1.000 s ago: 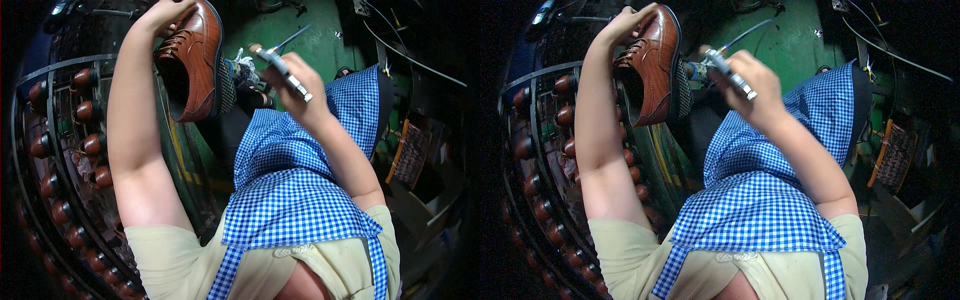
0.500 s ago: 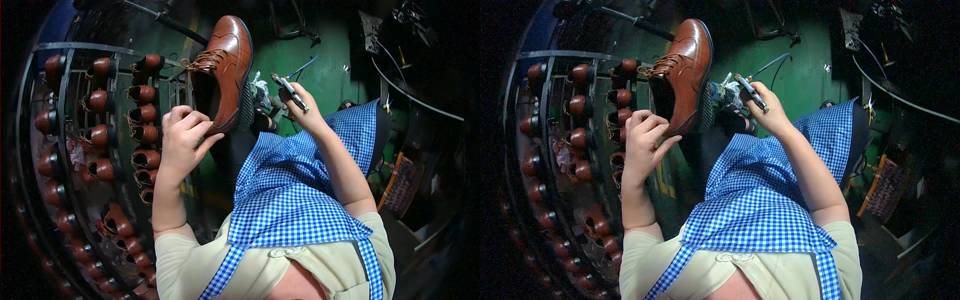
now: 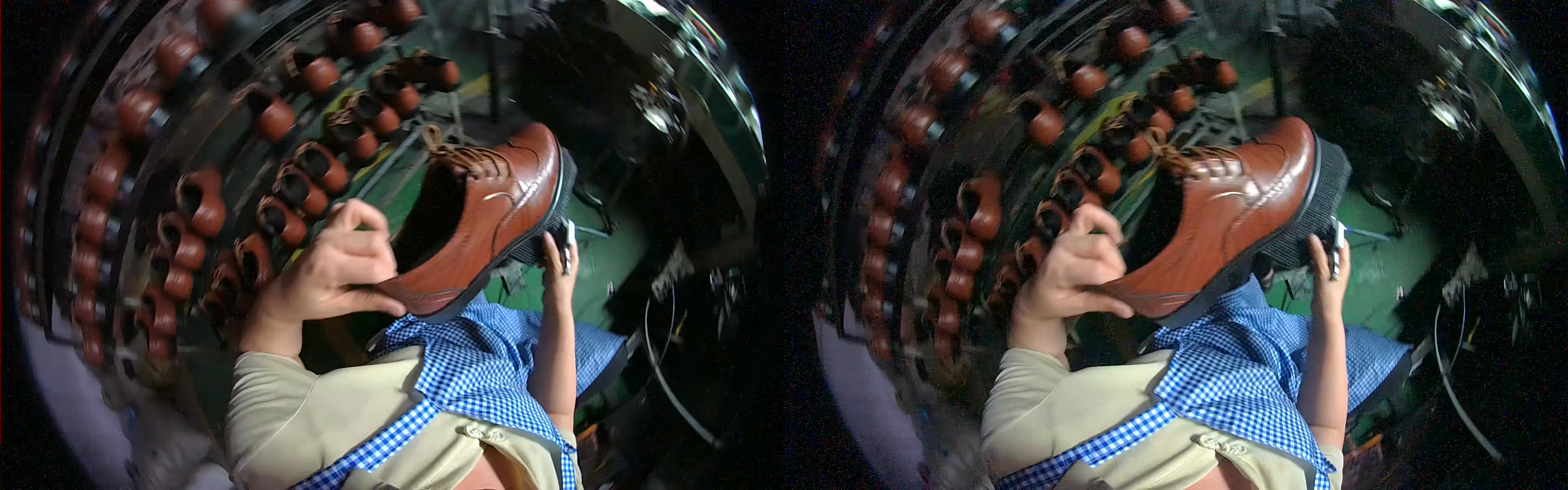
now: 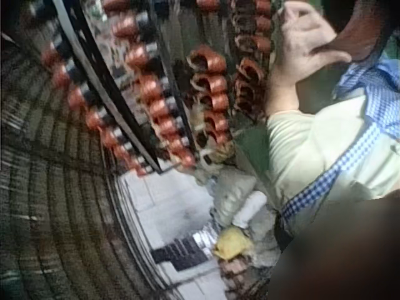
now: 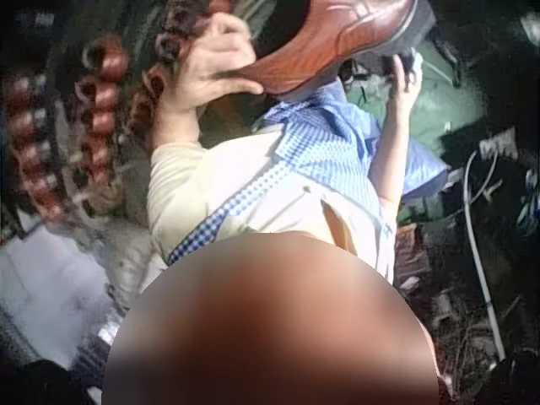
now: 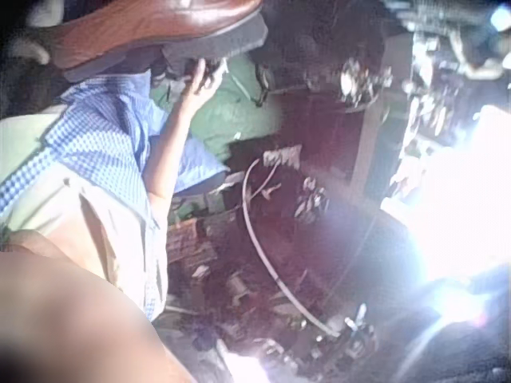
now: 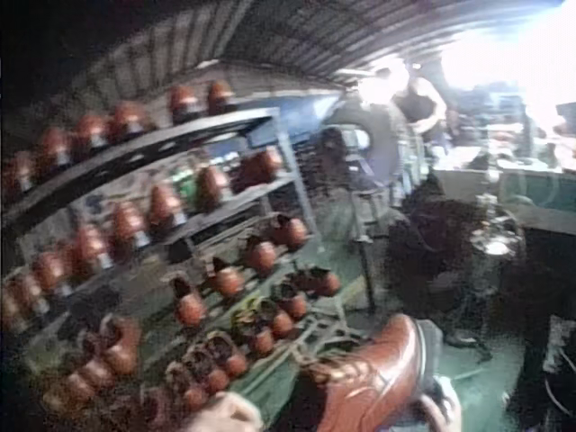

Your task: Applying adhesive or finish to the edges of brown leather shoes using a spray gun.

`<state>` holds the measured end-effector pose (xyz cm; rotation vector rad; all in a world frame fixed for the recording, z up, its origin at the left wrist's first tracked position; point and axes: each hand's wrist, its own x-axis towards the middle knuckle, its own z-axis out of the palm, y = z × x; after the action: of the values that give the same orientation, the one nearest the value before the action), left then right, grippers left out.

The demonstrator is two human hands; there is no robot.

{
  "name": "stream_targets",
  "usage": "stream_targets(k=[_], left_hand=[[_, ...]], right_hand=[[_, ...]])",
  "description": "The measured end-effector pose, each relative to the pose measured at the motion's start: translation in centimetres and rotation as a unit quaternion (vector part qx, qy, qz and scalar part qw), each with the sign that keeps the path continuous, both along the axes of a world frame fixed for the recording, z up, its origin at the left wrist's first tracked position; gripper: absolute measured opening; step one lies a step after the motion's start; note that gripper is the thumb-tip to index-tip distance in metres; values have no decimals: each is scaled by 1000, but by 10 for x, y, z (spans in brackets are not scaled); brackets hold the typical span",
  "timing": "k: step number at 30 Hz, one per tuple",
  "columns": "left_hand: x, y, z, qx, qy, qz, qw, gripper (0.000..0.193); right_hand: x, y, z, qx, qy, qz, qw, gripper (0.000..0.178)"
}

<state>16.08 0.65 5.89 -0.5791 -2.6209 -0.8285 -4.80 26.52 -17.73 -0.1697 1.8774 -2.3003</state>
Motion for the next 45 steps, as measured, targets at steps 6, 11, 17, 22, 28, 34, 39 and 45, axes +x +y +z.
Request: stream_targets(k=[6, 11, 17, 22, 28, 34, 39, 45], left_hand=[[89, 0, 8, -67, 107, 282, 951, 51], [82, -31, 1, -159, 136, 459, 863, 30], [17, -164, -18, -286, 58, 528, 797, 35], [20, -222, -29, -242, -20, 588, 771, 43], [78, -181, -20, -332, 23, 691, 642, 45], [96, -137, -20, -266, 67, 588, 761, 28], [90, -14, -1, -59, 133, 508, 849, 17], [48, 24, 14, 93, -6, 211, 973, 25]], right_hand=[[-24, 23, -16, 29, -19, -16, 999, 35], [-43, 41, -38, 48, 8, -18, 999, 47], [-62, 56, -62, 94, 131, -30, 986, 39], [-63, 54, -59, 67, 86, -5, 994, 40], [-53, 57, -52, 21, 25, -40, 999, 46], [-50, 54, -36, -44, -75, -29, 996, 46], [-45, 55, -25, -41, -88, -28, 995, 47], [-30, 39, 0, -12, -62, -1, 998, 42]])
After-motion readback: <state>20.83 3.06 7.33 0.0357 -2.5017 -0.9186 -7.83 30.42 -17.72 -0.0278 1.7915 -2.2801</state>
